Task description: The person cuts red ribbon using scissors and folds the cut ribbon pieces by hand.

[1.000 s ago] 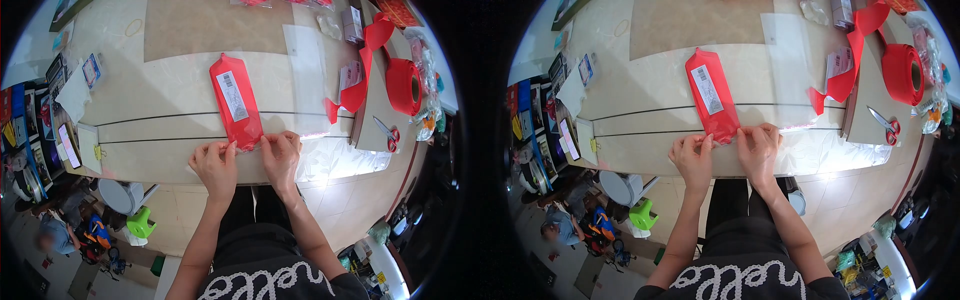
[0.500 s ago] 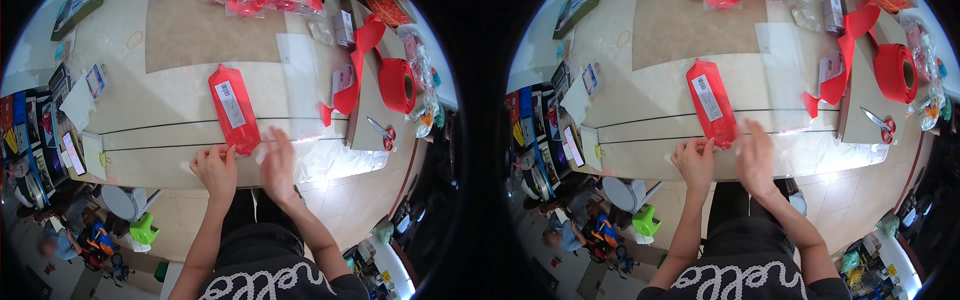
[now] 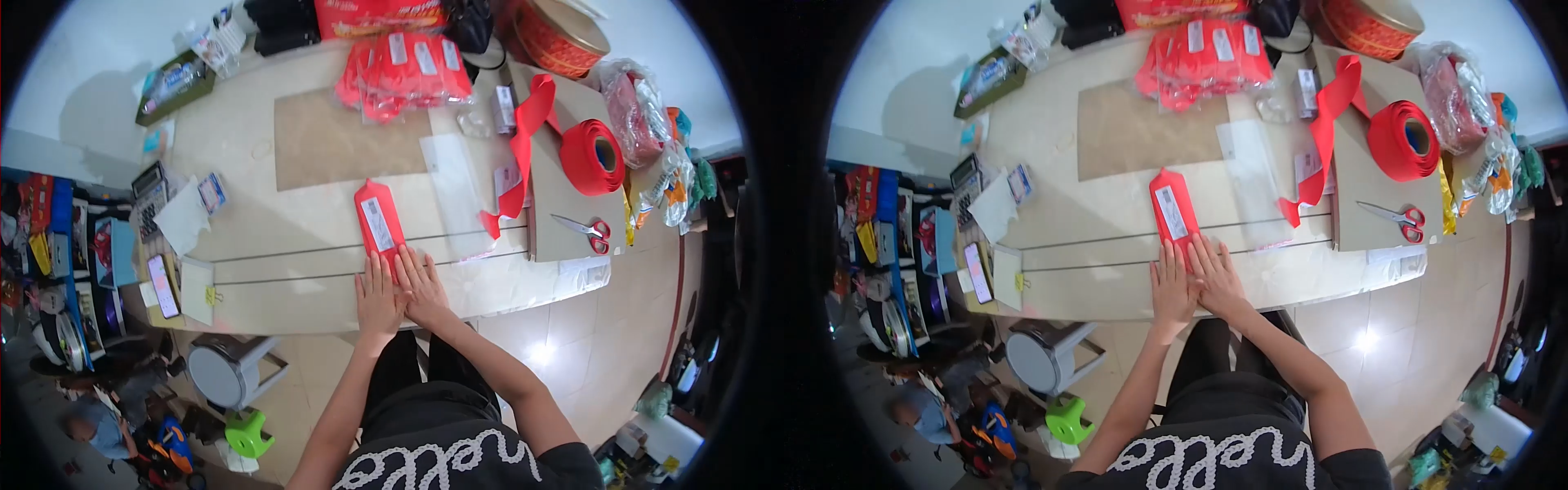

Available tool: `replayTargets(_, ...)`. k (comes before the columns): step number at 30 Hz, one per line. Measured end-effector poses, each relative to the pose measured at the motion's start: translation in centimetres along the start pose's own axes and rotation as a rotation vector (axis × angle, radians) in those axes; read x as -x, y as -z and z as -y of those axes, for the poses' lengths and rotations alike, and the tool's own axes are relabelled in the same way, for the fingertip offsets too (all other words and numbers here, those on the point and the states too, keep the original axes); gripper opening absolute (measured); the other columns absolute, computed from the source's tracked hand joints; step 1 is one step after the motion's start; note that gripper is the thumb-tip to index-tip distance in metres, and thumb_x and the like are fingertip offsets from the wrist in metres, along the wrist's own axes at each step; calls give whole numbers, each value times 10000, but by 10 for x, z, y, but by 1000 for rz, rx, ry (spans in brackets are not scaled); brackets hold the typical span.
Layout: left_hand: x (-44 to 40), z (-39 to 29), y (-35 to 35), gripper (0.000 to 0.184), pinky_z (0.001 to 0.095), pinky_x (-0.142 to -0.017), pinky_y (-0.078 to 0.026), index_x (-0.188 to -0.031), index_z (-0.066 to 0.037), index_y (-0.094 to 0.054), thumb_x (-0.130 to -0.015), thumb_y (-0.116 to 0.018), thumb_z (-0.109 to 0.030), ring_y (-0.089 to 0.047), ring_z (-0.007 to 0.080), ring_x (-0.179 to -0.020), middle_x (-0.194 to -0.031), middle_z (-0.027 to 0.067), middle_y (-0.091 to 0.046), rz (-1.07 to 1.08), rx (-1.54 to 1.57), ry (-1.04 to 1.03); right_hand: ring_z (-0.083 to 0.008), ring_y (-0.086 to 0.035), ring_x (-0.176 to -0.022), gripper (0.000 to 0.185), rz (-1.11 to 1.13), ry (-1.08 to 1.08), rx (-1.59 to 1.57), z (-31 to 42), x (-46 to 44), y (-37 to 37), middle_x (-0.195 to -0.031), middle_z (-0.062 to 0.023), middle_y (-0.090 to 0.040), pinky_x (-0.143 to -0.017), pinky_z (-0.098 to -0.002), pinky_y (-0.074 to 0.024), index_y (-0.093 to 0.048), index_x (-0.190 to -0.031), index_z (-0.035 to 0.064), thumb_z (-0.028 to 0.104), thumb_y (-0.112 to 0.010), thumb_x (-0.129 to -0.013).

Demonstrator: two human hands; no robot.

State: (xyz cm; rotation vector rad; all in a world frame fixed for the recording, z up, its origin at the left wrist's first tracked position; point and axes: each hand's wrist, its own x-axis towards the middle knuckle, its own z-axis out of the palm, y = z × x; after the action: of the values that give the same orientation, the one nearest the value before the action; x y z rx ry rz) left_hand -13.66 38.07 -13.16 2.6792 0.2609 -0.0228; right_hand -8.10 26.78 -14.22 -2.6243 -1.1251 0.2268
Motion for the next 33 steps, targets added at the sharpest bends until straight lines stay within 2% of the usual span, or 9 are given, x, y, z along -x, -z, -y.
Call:
replayTargets(8,4,8,-19,658,507,-1027,-227,-1368,1,-253,-892,-447,-410,-248,331,-1314,-1423,192,-255,-168,9,-46,-303,-218,-1338,685,-68,-46,-34,-6,18,6,-1437,-176,-237,-1079,-436,-188,-253,-1363,-33,354,-488,-848)
replayTargets(11,-7,3,-11,657,493,-957,-299,-1283,7,-359,-817,-582,-398,-376,341,-1193,-1273,213,-410,-412,325,118,-339,-294,-1290,648,-197,-106,-249,-5,39,31,-1379,-201,-325,-1054,-403,-260,-287,-1338,-41,280,-547,-839)
replayTargets(14,-13,-15,8,600,468,-868,-352,-1126,2,-468,-729,-685,-392,-465,330,-1020,-1076,186,-495,-375,54,400,-351,-380,-1217,579,-277,-135,-345,-3,84,63,-1302,-231,-399,-1013,-399,-323,-346,-1302,-20,204,-569,-818)
replayTargets(18,-28,0,-5,513,417,-759,-422,-1034,3,-480,-709,-728,-307,-532,283,-886,-953,152,-542,-274,-90,372,-355,-446,-1141,444,-370,-351,-440,-18,143,77,-1247,-216,-448,-970,-399,-368,-453,-1212,6,142,-571,-806)
replayTargets(21,-44,15,0,398,332,-668,-462,-1035,3,-464,-776,-693,-193,-568,198,-808,-936,118,-572,-185,1034,349,-350,-473,-1114,370,-413,-520,-459,-43,179,76,-1234,-203,-465,-948,-391,-391,-509,-1159,29,127,-571,-808)
replayTargets(24,-72,-24,49,286,269,-620,-475,-1022,1,-469,-826,-643,-115,-578,143,-770,-935,86,-586,-186,1339,348,-353,-479,-1105,352,-459,-601,-405,-69,206,77,-1207,-196,-489,-941,-396,-396,-521,-1139,28,124,-572,-805)
replayTargets(31,-279,-22,59,356,328,-718,-511,-1073,-41,-489,-780,-688,-86,-576,190,-871,-1016,76,-567,-260,1625,46,-355,-488,-1081,338,-457,-660,-375,-129,234,90,-1168,-190,-512,-930,-400,-400,-520,-1126,14,121,-554,-808)
replayTargets(32,-301,-32,67,388,338,-726,-518,-1103,-55,-493,-775,-696,-93,-562,192,-926,-1055,85,-555,-308,1639,235,-354,-493,-1070,340,-461,-676,-370,-135,237,94,-1158,-194,-515,-928,-400,-400,-516,-1126,5,119,-550,-806)
replayTargets(33,-337,-9,59,489,381,-744,-520,-1157,-27,-470,-776,-708,-221,-555,233,-976,-1117,108,-532,-261,1511,255,-354,-497,-1064,331,-482,-708,-381,-141,241,97,-1151,-190,-521,-921,-399,-405,-524,-1116,10,116,-554,-804)
